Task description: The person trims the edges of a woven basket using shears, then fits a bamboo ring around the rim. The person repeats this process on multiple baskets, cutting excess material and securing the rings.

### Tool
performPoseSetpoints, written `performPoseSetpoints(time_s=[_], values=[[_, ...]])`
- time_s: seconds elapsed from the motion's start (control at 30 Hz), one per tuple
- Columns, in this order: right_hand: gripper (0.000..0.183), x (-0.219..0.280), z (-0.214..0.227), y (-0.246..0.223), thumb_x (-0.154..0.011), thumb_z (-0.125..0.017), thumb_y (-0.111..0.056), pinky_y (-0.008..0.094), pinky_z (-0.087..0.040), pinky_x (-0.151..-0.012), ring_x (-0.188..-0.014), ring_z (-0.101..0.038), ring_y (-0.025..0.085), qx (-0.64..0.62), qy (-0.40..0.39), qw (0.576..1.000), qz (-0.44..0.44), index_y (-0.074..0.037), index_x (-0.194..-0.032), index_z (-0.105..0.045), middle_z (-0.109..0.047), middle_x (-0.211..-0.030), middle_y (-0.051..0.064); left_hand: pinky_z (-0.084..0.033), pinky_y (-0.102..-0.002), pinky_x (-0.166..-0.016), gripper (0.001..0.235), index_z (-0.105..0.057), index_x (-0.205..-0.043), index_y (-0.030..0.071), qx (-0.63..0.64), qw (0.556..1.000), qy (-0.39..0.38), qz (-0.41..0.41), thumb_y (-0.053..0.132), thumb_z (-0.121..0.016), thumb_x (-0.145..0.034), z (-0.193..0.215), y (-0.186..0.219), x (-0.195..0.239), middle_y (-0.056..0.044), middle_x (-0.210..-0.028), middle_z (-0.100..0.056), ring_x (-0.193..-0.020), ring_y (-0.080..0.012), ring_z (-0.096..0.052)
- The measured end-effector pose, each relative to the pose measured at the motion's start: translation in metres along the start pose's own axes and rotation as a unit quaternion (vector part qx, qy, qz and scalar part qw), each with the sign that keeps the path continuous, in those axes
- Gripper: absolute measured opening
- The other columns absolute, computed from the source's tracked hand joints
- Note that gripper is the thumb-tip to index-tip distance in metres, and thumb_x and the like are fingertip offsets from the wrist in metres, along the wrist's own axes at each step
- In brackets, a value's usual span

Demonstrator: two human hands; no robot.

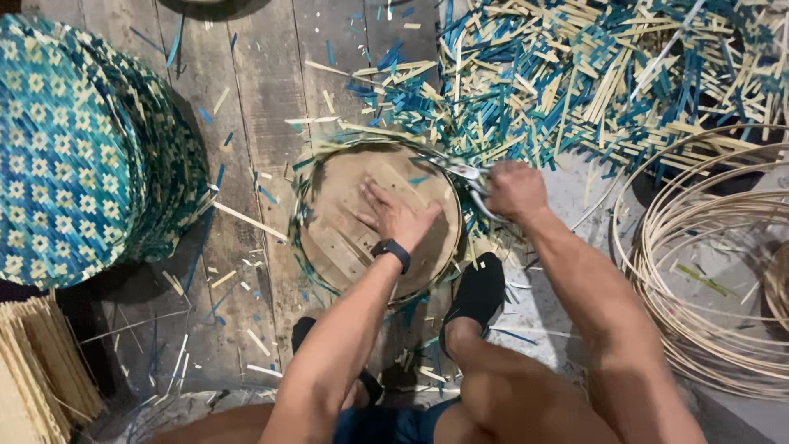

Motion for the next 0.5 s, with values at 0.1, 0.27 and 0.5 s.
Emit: performPoseSetpoints(time_s=[0.1,0.27,0.5], values=[[0.032,0.015,0.0,0.009,-0.087,-0.066,-0.033,0.05,-0.052,-0.087,-0.097,-0.065,0.036,-0.055,0.015,0.998,-0.026,-0.005,-0.103,-0.071,-0.068,-0.103,0.017,0.005,-0.071,-0.118,0.144,0.005,-0.155,-0.013,0.0,0.999,-0.025,-0.035,0.055,-0.084,-0.064,0.002,-0.003,0.012,-0.027,-0.169,-0.006,-0.158,-0.0404,0.0],[0.047,-0.016,0.002,-0.034,-0.069,-0.073,-0.044,0.045,-0.057,-0.073,-0.085,-0.07,0.034,0.049,0.266,0.962,0.048,-0.001,-0.089,-0.072,-0.071,-0.089,0.018,0.004,-0.071,-0.118,0.144,0.006,-0.155,-0.012,0.012,0.999,-0.022,-0.042,0.051,-0.084,-0.063,0.013,0.007,0.012,-0.027,-0.169,-0.006,-0.158,-0.0402,-0.001],[0.041,0.006,0.009,0.001,-0.081,-0.073,-0.044,0.045,-0.057,-0.081,-0.093,-0.069,0.034,0.016,0.001,1.0,-0.003,-0.005,-0.095,-0.073,-0.07,-0.1,0.019,0.006,-0.067,-0.12,0.149,0.002,-0.154,-0.012,-0.056,0.982,-0.106,-0.149,0.055,-0.089,-0.057,0.026,-0.005,0.026,-0.028,-0.168,-0.007,-0.158,-0.0392,0.001]])
Point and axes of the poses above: each hand's wrist, its own x-axis away from the middle knuckle, its own z-axis out of the back of the hand, y = z × x, the point moved 2 cm from there along -x, towards the middle knuckle
